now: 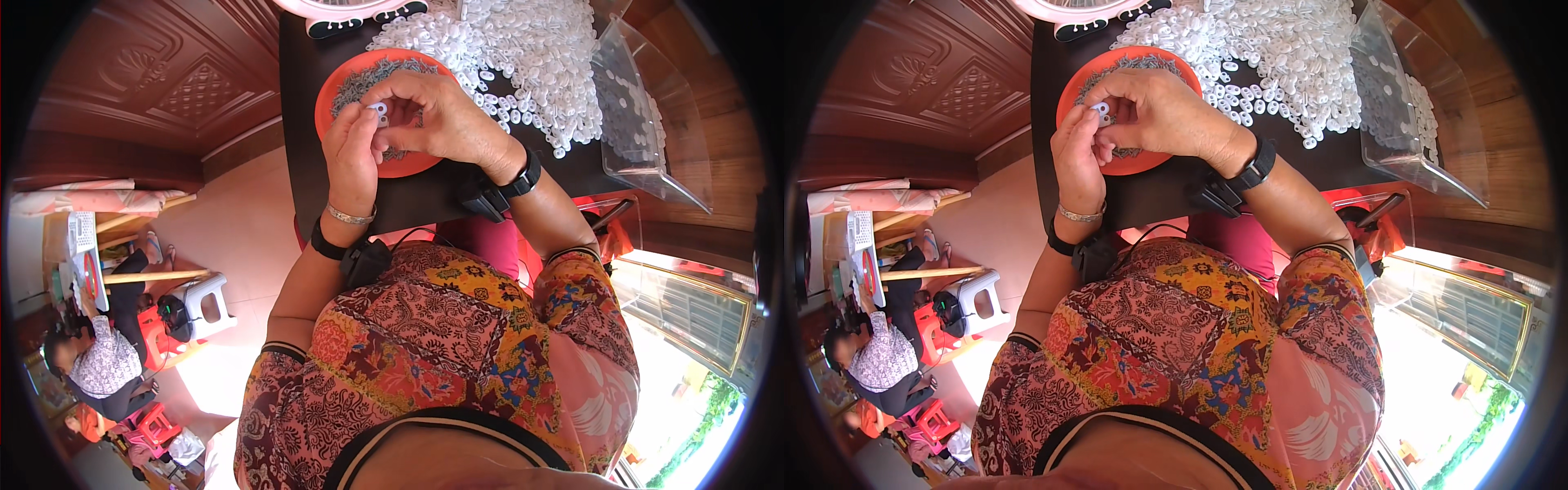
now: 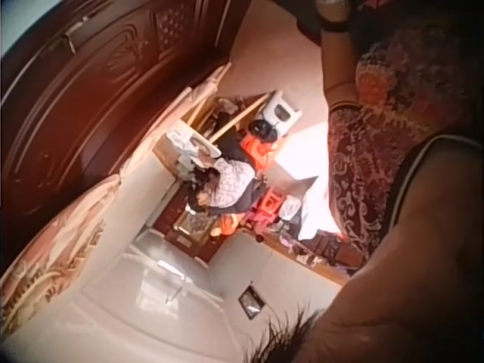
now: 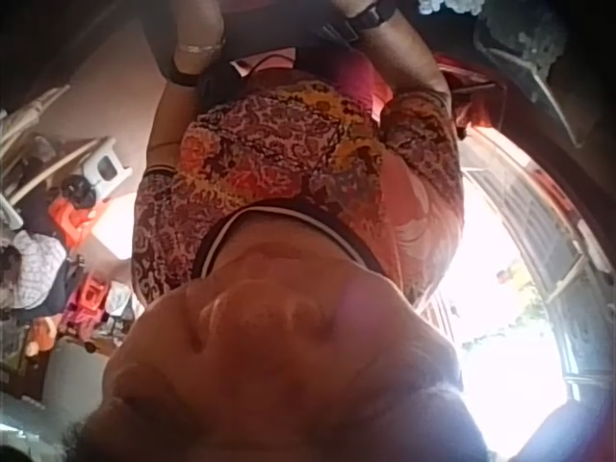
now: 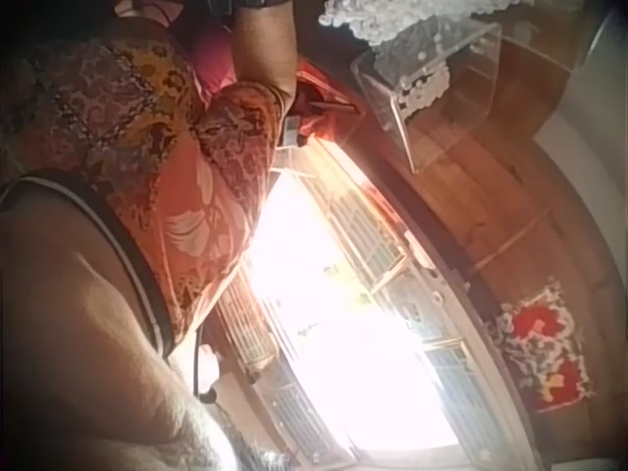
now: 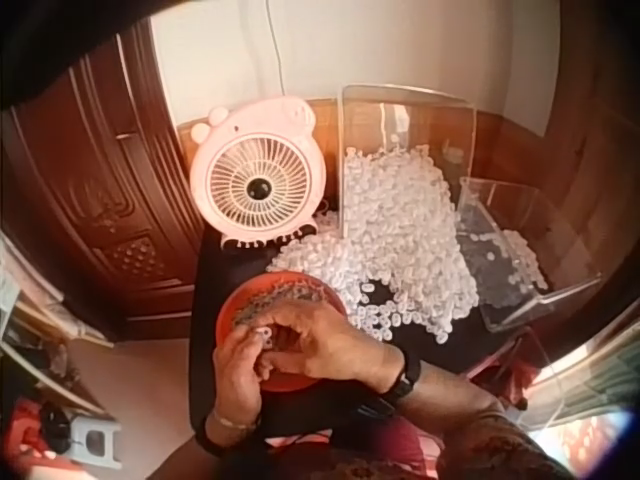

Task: Assembling small white plastic components by manually inserting small metal pins.

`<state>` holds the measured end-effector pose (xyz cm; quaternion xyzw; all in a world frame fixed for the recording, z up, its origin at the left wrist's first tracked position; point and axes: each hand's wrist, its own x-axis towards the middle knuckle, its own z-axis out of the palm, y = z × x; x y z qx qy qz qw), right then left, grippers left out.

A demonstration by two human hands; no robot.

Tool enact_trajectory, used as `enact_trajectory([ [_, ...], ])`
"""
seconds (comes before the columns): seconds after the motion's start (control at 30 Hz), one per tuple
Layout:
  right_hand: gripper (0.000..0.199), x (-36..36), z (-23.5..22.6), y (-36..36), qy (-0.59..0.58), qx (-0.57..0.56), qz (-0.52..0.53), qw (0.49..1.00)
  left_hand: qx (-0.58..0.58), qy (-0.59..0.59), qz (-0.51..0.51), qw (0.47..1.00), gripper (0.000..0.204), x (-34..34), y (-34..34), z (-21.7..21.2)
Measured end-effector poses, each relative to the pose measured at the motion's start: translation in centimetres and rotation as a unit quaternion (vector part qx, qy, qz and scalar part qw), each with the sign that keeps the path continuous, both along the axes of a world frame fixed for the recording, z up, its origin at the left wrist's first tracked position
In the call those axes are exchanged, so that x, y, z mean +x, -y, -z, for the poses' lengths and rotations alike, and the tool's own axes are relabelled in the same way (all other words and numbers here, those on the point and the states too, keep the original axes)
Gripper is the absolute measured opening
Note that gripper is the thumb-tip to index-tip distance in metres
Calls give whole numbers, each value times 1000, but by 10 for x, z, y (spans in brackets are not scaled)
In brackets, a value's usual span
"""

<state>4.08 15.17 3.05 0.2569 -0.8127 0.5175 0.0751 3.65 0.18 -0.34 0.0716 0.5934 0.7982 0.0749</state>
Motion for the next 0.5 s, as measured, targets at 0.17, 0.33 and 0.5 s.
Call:
enact_trajectory([
  [0.17,34,2,4,7,-142,77,59,985,-11,-15,18,1000,23,1,2,0],
  [0.33,32,3,5,7,-147,88,67,983,30,-14,6,999,22,0,3,3],
  [0.5,27,3,6,6,-141,78,63,985,18,-26,4,999,24,1,4,4],
])
